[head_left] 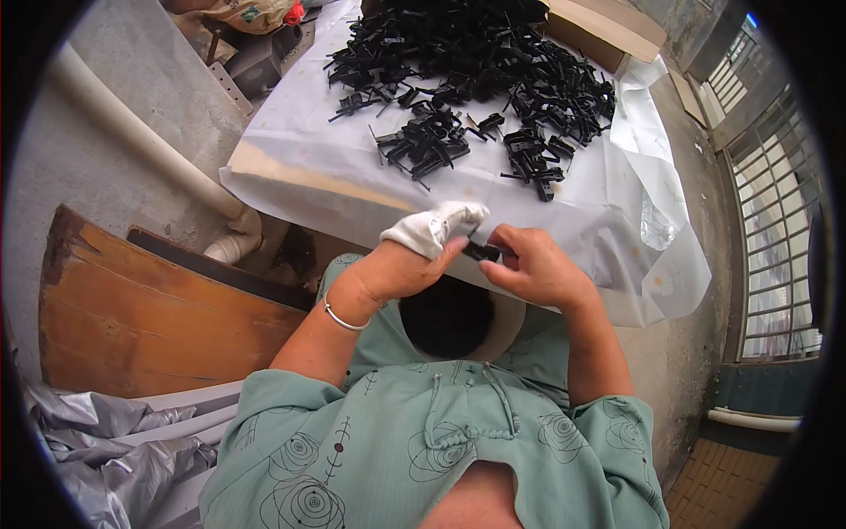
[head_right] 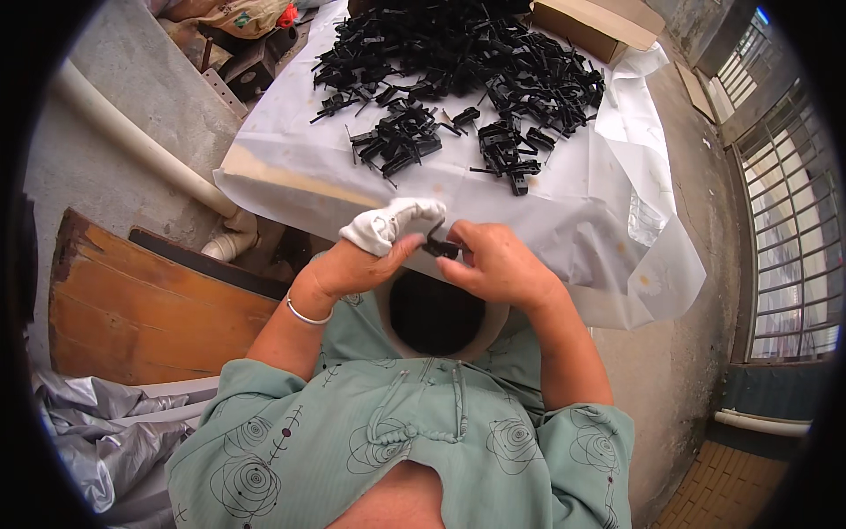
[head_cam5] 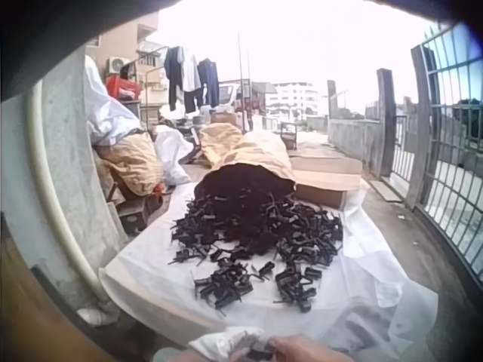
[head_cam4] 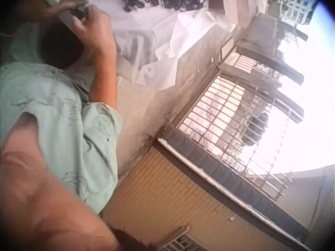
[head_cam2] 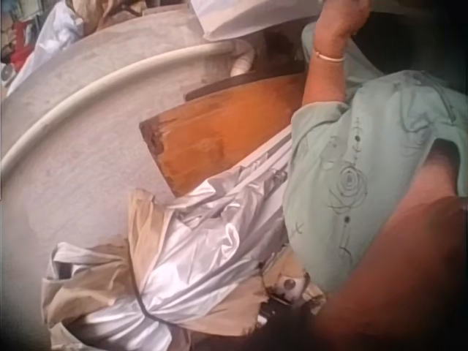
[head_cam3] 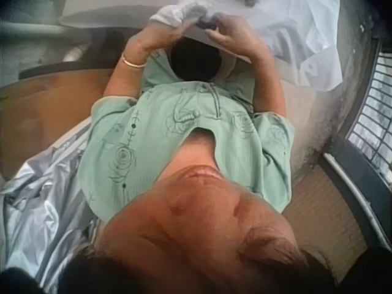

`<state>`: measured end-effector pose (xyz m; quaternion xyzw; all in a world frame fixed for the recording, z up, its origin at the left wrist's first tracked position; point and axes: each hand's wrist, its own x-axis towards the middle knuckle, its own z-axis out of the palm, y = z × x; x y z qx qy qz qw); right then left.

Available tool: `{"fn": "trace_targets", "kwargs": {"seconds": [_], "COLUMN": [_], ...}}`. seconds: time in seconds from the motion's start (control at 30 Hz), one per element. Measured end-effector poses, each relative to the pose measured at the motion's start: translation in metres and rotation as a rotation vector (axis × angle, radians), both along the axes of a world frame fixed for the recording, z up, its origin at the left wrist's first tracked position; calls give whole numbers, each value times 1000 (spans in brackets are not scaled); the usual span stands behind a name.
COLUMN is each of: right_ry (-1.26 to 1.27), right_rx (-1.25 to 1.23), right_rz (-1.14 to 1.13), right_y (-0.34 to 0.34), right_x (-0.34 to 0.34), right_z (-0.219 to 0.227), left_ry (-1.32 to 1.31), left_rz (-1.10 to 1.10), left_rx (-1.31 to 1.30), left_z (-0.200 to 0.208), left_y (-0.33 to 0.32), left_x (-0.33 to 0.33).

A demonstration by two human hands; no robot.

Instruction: Cleaning small black plastic components by wiping them with a white cloth at a workstation.

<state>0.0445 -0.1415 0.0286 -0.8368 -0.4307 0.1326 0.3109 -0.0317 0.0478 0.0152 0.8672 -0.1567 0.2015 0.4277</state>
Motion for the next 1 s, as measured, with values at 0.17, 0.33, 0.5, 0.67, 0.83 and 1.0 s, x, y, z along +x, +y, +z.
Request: {"fn": "trace_targets", "kwargs": {"seconds": [0.17, 0.33, 0.5, 0.67, 0.83, 1.0], "right_ry": [451, 37, -348, -300, 184, 233], "right_rx": [214, 450, 613, 665, 582, 522], "right_rz": [86, -231, 11, -185, -386, -266], "right_y": [-16, -13, 9, 15, 11, 7], "right_x": [0, -14, -38, -36, -24, -25], "right_z": [-12, -14, -11, -20, -19, -22], "left_ry": [393, 718, 364, 473, 447, 388], "left_rz": [-376, -241, -64, -90, -149, -41], "left_rx": [-161, -589, -821, -919, -787, -622], "left_z": [-2, 15, -15, -6, -4, -8], "left_y": [-7, -19, -38, -36, -32, -34], "left_x": [3, -2, 2, -5, -11, -10]}}
